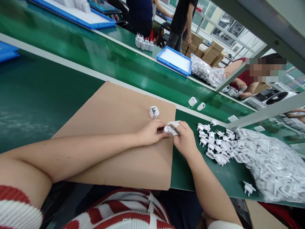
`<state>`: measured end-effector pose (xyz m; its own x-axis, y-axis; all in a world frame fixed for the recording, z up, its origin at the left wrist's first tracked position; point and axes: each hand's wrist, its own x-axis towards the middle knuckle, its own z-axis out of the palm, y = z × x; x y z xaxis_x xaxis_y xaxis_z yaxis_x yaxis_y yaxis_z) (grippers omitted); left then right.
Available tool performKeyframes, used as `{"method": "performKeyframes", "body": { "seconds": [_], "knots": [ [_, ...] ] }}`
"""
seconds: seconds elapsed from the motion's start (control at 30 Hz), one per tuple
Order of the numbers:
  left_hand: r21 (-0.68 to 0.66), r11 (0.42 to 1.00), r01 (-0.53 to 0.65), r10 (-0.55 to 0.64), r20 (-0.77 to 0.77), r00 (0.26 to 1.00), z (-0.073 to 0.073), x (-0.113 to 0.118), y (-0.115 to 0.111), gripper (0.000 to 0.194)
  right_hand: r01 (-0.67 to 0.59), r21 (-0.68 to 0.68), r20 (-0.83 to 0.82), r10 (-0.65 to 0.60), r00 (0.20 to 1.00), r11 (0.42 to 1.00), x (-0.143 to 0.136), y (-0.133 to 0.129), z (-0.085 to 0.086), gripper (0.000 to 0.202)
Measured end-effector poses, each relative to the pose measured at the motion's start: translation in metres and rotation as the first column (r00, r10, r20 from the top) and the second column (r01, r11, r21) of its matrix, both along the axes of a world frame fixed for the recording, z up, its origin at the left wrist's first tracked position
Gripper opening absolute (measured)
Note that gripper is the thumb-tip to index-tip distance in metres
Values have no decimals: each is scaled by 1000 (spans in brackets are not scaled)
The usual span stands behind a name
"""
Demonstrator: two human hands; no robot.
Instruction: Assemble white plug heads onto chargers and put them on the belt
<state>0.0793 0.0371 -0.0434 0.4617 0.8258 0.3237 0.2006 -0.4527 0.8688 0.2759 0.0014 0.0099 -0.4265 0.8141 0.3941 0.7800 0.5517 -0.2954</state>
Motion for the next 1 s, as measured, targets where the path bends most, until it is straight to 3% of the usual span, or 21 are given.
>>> {"method": "performKeyframes", "body": {
  "seconds": [0.27,0.4,0.5,0.6,0.7,0.77,0.83,0.9,1.0],
  "knots": [
    [-25,1000,6,-5,2,1000,2,0,-1,23,102,0,83,-102,991,995,-6,0,5,41],
    [-51,999,-16,14,-28,999,2,3,-1,27,208,-83,3,-208,978,975,-11,-4,0,42],
    [-36,999,-16,15,-54,998,5,5,-5,33,209,-164,-126,-231,965,964,-8,-4,-5,39],
    [-26,1000,-7,5,-91,996,19,4,-12,36,186,-175,-264,-228,937,967,12,2,-4,42],
    [57,996,-62,67,-86,994,47,2,-4,36,395,-49,-178,-398,900,917,51,10,2,43],
    [113,980,-163,173,-82,982,69,1,20,40,590,24,13,-591,807,807,80,16,1,41],
    [116,953,-280,294,-131,947,85,0,60,44,698,47,194,-692,696,715,103,21,-4,40],
    [118,938,-325,344,-239,908,90,0,108,47,721,44,303,-697,650,692,116,25,-10,41],
    [117,894,-433,440,-423,792,81,-1,172,45,711,22,361,-668,650,703,120,27,-13,44]
  ]
}}
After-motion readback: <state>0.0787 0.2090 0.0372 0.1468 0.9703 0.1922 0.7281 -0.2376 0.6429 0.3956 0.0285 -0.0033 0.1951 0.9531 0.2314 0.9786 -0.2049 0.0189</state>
